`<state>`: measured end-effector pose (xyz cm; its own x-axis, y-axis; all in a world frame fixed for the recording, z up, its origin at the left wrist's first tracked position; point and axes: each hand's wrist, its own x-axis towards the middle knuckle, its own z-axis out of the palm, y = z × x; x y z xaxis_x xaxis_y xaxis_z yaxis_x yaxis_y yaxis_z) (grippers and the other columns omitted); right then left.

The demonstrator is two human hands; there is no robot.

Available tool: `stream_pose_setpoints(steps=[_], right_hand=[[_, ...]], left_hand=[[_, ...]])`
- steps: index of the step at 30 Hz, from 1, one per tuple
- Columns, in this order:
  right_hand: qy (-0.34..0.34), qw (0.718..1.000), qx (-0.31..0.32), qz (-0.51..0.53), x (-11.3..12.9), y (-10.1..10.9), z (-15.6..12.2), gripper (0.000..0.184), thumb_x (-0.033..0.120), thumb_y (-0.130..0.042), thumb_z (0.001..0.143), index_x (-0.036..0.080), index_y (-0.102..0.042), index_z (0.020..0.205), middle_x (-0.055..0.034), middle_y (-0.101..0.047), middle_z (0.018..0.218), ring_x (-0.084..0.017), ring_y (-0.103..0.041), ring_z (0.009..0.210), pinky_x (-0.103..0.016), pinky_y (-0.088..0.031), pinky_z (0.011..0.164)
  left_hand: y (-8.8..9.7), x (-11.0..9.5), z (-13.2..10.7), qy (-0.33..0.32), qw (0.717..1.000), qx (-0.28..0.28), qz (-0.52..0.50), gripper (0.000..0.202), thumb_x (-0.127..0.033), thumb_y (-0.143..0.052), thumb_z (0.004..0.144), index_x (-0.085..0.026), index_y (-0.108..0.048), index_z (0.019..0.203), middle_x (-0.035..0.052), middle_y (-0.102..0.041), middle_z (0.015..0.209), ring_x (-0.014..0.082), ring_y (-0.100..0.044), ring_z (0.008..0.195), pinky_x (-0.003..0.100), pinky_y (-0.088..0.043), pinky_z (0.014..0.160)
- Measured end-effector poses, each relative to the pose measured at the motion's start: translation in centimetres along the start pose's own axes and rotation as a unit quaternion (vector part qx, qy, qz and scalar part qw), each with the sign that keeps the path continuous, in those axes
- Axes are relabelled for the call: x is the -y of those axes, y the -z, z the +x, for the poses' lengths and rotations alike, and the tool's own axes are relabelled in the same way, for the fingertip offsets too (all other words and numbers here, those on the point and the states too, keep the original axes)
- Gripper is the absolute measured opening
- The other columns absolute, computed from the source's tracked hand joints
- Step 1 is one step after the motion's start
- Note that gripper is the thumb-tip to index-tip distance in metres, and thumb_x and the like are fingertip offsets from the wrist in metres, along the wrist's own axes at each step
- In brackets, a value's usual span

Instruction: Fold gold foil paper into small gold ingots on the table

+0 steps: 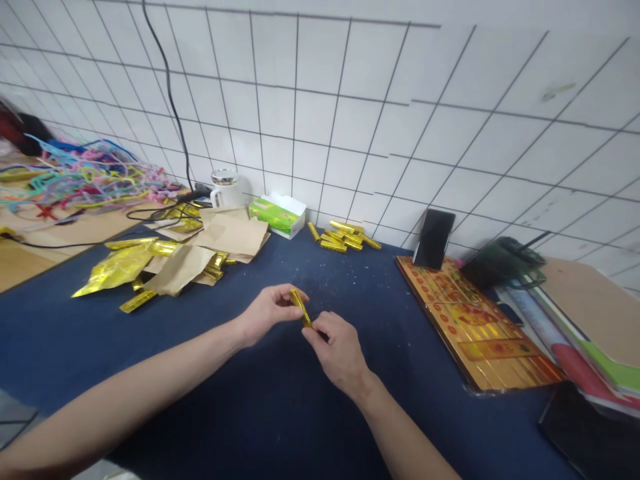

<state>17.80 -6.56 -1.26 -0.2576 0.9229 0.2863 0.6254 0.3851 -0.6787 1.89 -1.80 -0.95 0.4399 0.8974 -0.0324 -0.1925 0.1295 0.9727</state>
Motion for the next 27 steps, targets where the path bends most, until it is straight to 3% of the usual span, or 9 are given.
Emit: stream_pose_setpoints(steps=[3,6,10,18,27], right_hand=[[0.012,0.999,-0.012,0.039,0.3,-0.5,-0.3,0.029,0.024,-0.048,0.081,0.02,-0.041,0.053,0.0036,-0.042,0.055,-0.011,-0.043,0.056,-0.024,-0.036,0.056],[0.017,0.998,-0.005,0.059,0.5,-0.7,-0.5,0.028,0.025,-0.046,0.082,0.019,-0.042,0.054,0.0036,-0.042,0.056,-0.011,-0.043,0.056,-0.024,-0.036,0.056],[0.029,0.998,0.006,0.051,0.6,-0.7,-0.6,0.028,0.025,-0.044,0.083,0.019,-0.045,0.056,0.002,-0.045,0.058,-0.012,-0.044,0.059,-0.026,-0.037,0.059],[0.038,0.998,0.02,0.051,-0.1,-0.4,-0.6,0.032,0.026,-0.044,0.083,0.019,-0.038,0.052,0.0033,-0.038,0.056,-0.011,-0.04,0.056,-0.025,-0.034,0.056],[0.024,0.997,0.052,0.051,-0.3,-0.3,-0.7,0.033,0.025,-0.044,0.083,0.019,-0.037,0.052,0.004,-0.036,0.056,-0.01,-0.039,0.055,-0.024,-0.031,0.055]], left_hand=[[-0.8,0.0,-0.7,0.021,0.999,0.027,-0.002,0.024,-0.027,-0.074,0.056,-0.011,-0.06,0.067,-0.002,-0.057,0.06,0.0077,-0.049,0.056,0.022,-0.038,0.06],[-1.1,0.1,-1.0,0.023,0.999,0.02,-0.022,0.023,-0.028,-0.075,0.055,-0.011,-0.06,0.062,-0.002,-0.056,0.057,0.0074,-0.048,0.054,0.022,-0.038,0.059],[-0.9,0.1,-0.9,0.038,0.997,0.0,-0.066,0.025,-0.029,-0.074,0.056,-0.01,-0.059,0.061,-0.0016,-0.056,0.055,0.0069,-0.047,0.051,0.022,-0.037,0.056],[-0.2,-0.3,-0.6,0.004,0.997,-0.039,-0.062,0.026,-0.029,-0.073,0.059,-0.011,-0.056,0.058,-0.0002,-0.058,0.053,0.0068,-0.048,0.048,0.021,-0.037,0.051],[0.8,0.0,-0.4,-0.008,1.0,-0.003,0.015,0.031,-0.04,-0.062,0.071,-0.01,-0.061,0.063,0.0007,-0.056,0.052,0.0073,-0.048,0.047,0.02,-0.036,0.049]])
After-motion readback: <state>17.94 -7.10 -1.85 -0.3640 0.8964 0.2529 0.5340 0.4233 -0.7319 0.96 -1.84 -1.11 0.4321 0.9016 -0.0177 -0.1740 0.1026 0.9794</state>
